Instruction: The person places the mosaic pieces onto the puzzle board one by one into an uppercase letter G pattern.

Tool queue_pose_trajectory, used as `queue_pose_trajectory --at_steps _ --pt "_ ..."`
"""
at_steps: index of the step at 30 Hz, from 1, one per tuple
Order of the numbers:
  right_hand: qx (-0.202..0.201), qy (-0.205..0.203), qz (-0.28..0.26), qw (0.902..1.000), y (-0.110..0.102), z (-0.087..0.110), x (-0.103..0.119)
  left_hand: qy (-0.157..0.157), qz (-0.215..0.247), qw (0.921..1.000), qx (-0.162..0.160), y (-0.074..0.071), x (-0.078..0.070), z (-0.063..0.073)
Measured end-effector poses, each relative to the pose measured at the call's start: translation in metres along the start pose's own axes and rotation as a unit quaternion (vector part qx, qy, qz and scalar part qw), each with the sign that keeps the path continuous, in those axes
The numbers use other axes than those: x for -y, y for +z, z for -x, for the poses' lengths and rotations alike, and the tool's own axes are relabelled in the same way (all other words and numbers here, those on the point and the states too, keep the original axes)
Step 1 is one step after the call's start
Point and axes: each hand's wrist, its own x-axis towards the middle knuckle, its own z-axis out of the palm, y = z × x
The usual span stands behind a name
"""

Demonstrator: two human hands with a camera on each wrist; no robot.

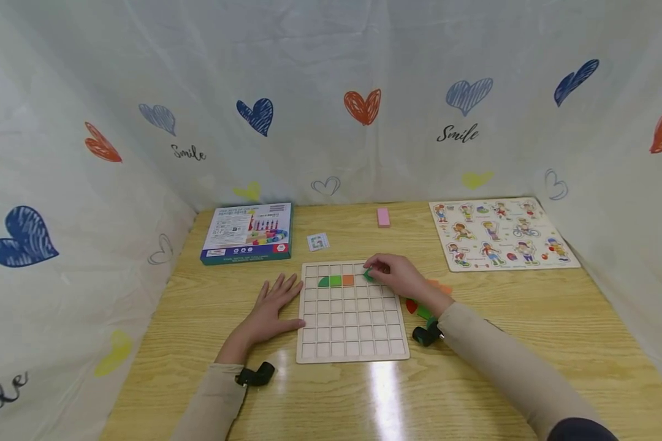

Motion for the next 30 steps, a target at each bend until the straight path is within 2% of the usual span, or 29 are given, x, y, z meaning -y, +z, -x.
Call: queue_pose_trajectory --at_steps 5,14,23,30 --pt "0.013 -0.007 -0.005 0.9999 0.006 -0.006 0.006 -0.001 0.000 1.0000 0.000 0.000 0.000 0.000" --pt "0.042 -0.021 0.044 0.9979 0.013 -0.013 0.013 -0.001 0.002 1.0000 0.000 0.000 0.001 -0.001" --pt "0.054 -0.023 0.071 0.9958 0.011 -0.010 0.017 -0.002 0.002 1.0000 0.000 0.000 0.001 0.000" --pt "0.061 -0.044 0.097 0.9925 0.010 -0.008 0.021 -0.004 0.006 1.0000 0.001 -0.001 -0.001 0.001"
